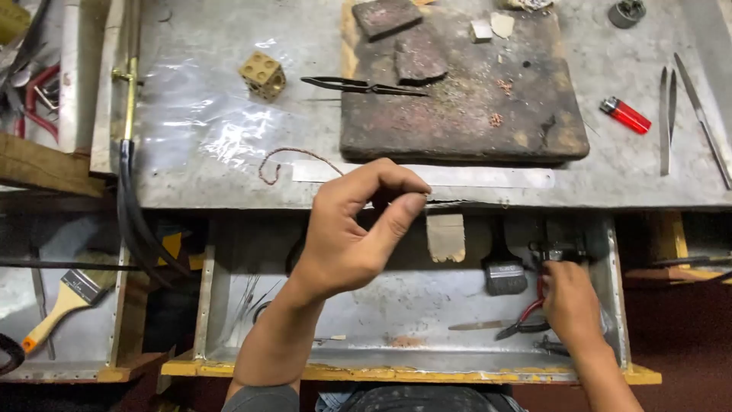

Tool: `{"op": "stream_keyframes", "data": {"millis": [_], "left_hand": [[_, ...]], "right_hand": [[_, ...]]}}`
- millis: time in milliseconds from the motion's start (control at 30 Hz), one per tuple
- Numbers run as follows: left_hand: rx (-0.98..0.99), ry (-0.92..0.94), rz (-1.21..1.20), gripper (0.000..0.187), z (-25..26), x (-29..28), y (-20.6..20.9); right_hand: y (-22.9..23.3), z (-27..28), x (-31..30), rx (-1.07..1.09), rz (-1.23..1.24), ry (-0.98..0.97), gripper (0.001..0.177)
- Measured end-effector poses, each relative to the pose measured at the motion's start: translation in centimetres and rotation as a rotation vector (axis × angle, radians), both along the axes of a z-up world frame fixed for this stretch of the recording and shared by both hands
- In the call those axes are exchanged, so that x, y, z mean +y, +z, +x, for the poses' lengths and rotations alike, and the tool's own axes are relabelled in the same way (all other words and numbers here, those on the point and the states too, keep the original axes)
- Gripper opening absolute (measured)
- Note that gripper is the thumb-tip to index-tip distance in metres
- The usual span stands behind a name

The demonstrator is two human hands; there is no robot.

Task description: Shaping a thin metal wire into loops using pliers at a jewelry workbench.

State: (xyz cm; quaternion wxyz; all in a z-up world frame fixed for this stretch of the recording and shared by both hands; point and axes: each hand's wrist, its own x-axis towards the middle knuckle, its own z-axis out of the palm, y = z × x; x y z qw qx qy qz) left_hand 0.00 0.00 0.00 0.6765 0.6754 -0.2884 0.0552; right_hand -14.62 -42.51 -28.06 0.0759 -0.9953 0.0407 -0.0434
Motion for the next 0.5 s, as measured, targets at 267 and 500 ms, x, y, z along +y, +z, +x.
{"op": "stream_keyframes", "data": {"millis": [267, 500], "left_hand": [[-0.067, 0.031, -0.034, 0.014, -0.6, -0.5, 0.4], [-0.18, 0.049, -0.04, 0.008, -0.8, -1.0, 0.4]], "right_hand": [[11.5, 3.3, 7.9, -0.55, 0.702, 0.154, 0.028], [23.0, 8.2, 18.2, -0.487, 0.632, 0.599, 0.026]]}}
